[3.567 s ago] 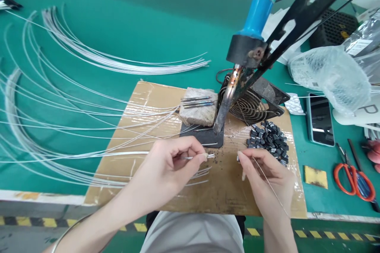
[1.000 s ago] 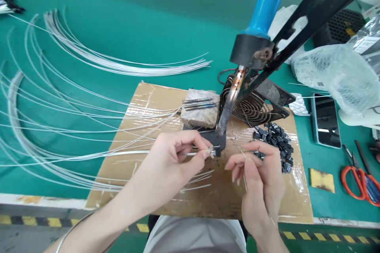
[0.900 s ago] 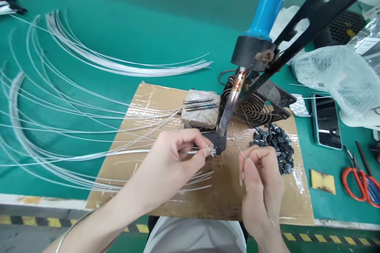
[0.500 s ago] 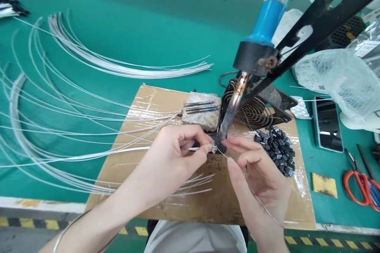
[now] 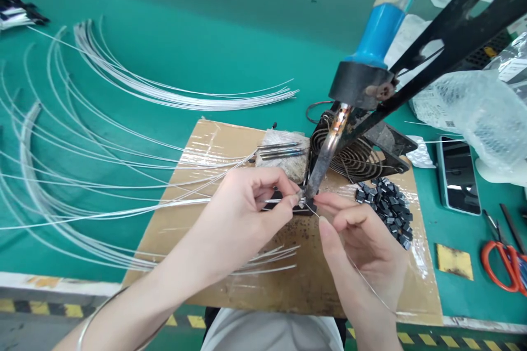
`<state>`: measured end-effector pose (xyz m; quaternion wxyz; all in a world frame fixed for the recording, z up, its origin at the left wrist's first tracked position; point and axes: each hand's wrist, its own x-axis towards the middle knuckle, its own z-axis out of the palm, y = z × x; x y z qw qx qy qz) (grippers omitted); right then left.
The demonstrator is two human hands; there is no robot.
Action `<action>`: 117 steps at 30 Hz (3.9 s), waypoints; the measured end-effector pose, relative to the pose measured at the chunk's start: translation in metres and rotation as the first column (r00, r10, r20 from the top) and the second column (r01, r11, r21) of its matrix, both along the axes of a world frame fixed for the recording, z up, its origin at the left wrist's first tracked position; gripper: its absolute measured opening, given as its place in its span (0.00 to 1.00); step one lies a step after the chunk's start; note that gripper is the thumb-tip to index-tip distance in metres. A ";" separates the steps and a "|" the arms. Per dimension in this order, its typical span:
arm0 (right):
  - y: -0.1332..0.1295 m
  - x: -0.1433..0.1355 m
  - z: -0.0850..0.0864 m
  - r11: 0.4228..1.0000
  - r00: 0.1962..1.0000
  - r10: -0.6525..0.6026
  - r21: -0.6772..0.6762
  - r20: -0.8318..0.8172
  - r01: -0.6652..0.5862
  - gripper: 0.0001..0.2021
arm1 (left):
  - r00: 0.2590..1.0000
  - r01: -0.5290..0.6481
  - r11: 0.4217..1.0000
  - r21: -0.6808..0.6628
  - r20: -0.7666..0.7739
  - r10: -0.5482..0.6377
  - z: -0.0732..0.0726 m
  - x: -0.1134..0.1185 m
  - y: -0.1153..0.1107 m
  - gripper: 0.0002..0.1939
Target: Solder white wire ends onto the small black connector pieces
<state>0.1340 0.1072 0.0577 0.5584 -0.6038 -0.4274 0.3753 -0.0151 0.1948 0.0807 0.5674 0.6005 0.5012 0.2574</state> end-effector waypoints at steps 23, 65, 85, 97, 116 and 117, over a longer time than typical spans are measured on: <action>-0.001 0.000 0.000 0.999 1.000 0.001 0.037 -0.003 -0.001 0.09 | 1.000 -0.002 1.000 0.021 0.000 0.002 0.005 -0.002 -0.002 0.08; -0.001 0.001 -0.010 0.985 0.989 0.006 0.168 0.149 -0.032 0.08 | 1.000 -0.023 0.996 0.088 0.000 0.023 0.003 -0.002 -0.006 0.08; -0.002 0.000 -0.010 0.982 0.974 -0.020 0.189 0.227 -0.024 0.07 | 1.000 -0.011 0.996 0.088 0.005 0.011 0.003 -0.003 -0.007 0.08; -0.001 0.000 -0.009 0.983 0.973 -0.014 0.180 0.228 -0.029 0.07 | 0.999 -0.011 0.993 0.118 -0.030 0.015 0.003 -0.002 -0.008 0.08; -0.001 -0.002 -0.012 0.980 0.974 -0.036 0.198 0.223 -0.009 0.06 | 0.999 -0.006 0.993 0.120 -0.033 0.010 0.004 -0.004 -0.008 0.08; -0.001 -0.002 -0.012 0.980 0.974 -0.039 0.197 0.222 -0.005 0.06 | 0.999 -0.005 0.992 0.122 -0.037 0.009 0.004 -0.004 -0.008 0.08</action>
